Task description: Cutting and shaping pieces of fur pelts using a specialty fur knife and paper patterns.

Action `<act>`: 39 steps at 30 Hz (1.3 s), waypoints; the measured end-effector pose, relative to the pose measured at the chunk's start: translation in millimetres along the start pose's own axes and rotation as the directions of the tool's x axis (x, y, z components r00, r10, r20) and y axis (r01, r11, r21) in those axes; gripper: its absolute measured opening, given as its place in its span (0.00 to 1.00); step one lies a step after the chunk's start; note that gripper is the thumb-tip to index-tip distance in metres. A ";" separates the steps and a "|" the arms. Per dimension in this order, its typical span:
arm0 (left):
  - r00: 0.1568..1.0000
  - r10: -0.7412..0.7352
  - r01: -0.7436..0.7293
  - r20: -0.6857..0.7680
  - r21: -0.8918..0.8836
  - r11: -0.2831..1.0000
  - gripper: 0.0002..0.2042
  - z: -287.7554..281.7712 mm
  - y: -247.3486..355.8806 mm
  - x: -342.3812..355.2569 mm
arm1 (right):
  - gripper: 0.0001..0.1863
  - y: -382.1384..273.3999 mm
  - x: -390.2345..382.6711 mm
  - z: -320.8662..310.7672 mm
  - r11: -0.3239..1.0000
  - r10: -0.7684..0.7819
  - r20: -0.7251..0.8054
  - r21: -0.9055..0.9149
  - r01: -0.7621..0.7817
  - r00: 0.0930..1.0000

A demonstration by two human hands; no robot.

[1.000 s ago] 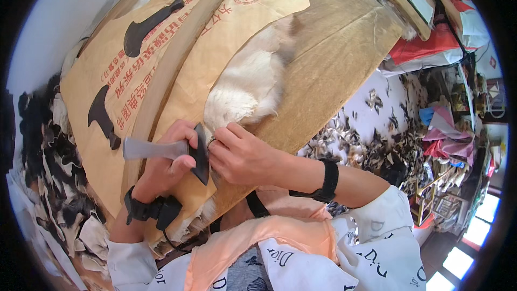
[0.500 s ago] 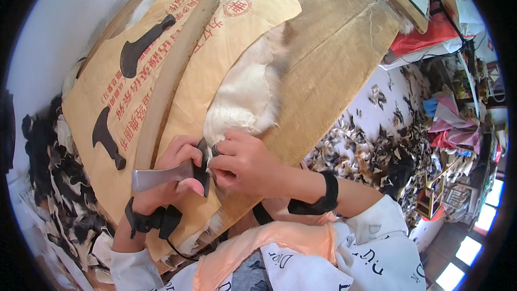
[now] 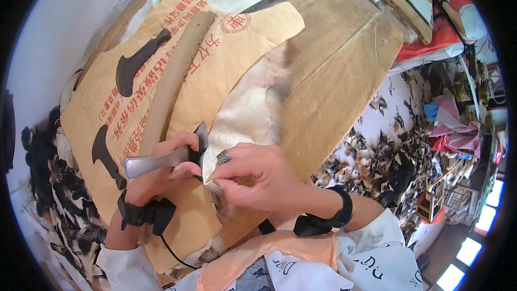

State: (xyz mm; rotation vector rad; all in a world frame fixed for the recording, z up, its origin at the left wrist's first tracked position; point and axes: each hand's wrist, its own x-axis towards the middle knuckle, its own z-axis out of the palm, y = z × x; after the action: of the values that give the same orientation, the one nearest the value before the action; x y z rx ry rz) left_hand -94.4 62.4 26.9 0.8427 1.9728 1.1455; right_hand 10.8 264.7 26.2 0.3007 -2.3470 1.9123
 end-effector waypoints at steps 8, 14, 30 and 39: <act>0.994 -0.103 0.102 -0.042 -0.027 0.994 0.18 2.3 8.9 2.0 | 0.03 29.1 32.7 -47.1 0.929 0.118 -0.254 -0.314 -0.197 0.960; 0.982 -0.036 0.036 -0.187 -0.003 0.999 0.12 10.6 21.7 -5.8 | 0.10 22.5 42.1 -58.5 0.682 -0.032 -0.120 -0.728 -0.066 0.992; 0.805 0.111 0.232 -0.583 0.480 0.846 0.29 31.3 20.4 -99.0 | 0.13 -50.3 71.4 33.3 0.862 -0.280 0.286 -0.345 0.371 0.916; 0.746 -0.188 0.473 -0.639 0.309 0.826 0.32 30.7 -21.7 -120.7 | 0.15 -22.6 60.5 -4.0 0.742 -0.100 0.270 -0.622 0.252 0.958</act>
State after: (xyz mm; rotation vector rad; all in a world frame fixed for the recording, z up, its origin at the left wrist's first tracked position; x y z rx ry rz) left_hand -7.4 -29.3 25.2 0.3003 2.8497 0.7718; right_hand -43.6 258.9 60.8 0.6577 -2.8165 0.9080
